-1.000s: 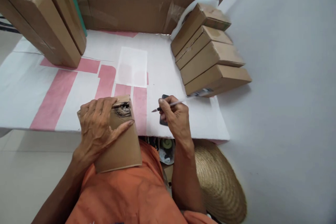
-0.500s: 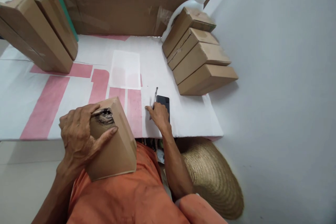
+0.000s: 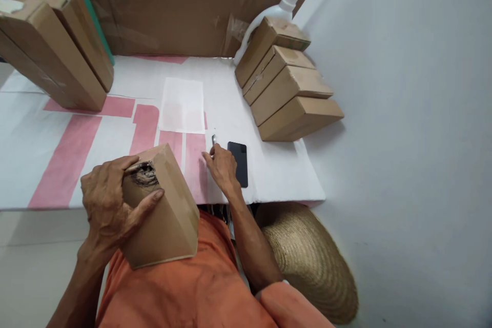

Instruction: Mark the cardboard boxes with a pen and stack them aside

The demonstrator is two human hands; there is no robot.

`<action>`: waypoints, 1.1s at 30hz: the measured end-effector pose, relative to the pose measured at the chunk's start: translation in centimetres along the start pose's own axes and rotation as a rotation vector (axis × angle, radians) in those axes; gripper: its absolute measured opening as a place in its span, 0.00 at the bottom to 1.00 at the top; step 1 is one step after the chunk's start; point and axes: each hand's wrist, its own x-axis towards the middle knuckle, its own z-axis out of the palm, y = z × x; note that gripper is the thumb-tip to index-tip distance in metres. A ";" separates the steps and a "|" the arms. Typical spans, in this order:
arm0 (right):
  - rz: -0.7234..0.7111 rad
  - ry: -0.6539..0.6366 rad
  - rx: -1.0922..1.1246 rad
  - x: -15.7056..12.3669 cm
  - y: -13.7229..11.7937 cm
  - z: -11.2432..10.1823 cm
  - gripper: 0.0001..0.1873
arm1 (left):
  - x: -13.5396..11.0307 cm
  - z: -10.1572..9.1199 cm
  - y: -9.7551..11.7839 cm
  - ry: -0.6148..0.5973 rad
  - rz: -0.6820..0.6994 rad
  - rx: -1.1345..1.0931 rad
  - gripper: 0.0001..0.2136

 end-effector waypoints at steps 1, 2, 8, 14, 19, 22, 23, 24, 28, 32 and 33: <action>-0.042 -0.033 0.029 0.1 -0.5 0.3 0.16 | 0.0 0.0 -0.1 0.008 0.000 -0.014 0.22; -0.089 -0.073 0.059 0.3 -1.0 0.7 0.17 | -0.1 -0.1 -0.2 0.015 -0.005 -0.029 0.22; -0.263 -0.169 0.035 0.6 -3.7 4.1 0.18 | -1.1 -0.3 -2.0 0.068 -0.021 -0.130 0.21; -0.288 -0.146 0.095 -1.3 -1.9 3.5 0.06 | -1.9 0.0 -3.6 0.080 -0.071 -0.185 0.24; -0.131 0.005 0.121 -2.4 2.7 0.6 0.08 | -1.0 0.4 -3.4 0.028 -0.028 -0.140 0.25; -0.066 0.056 0.109 -1.9 4.2 -0.8 0.09 | 0.0 0.5 -1.9 0.032 -0.016 -0.108 0.22; -0.048 0.069 0.104 -1.7 4.4 -1.1 0.09 | 0.3 0.5 -1.2 0.038 -0.010 -0.095 0.21; -0.030 0.081 0.097 -1.4 4.4 -1.4 0.10 | 0.6 0.5 -0.7 0.039 -0.007 -0.080 0.20; 0.054 0.104 0.054 -0.2 3.7 -2.4 0.11 | 1.1 0.6 0.9 0.003 0.014 -0.024 0.18; 0.159 0.092 -0.002 0.2 3.7 -2.7 0.12 | 1.2 0.7 1.2 0.006 0.051 0.004 0.18; 0.185 0.095 -0.015 0.1 3.8 -2.7 0.13 | 1.2 0.7 1.2 0.004 0.052 0.006 0.18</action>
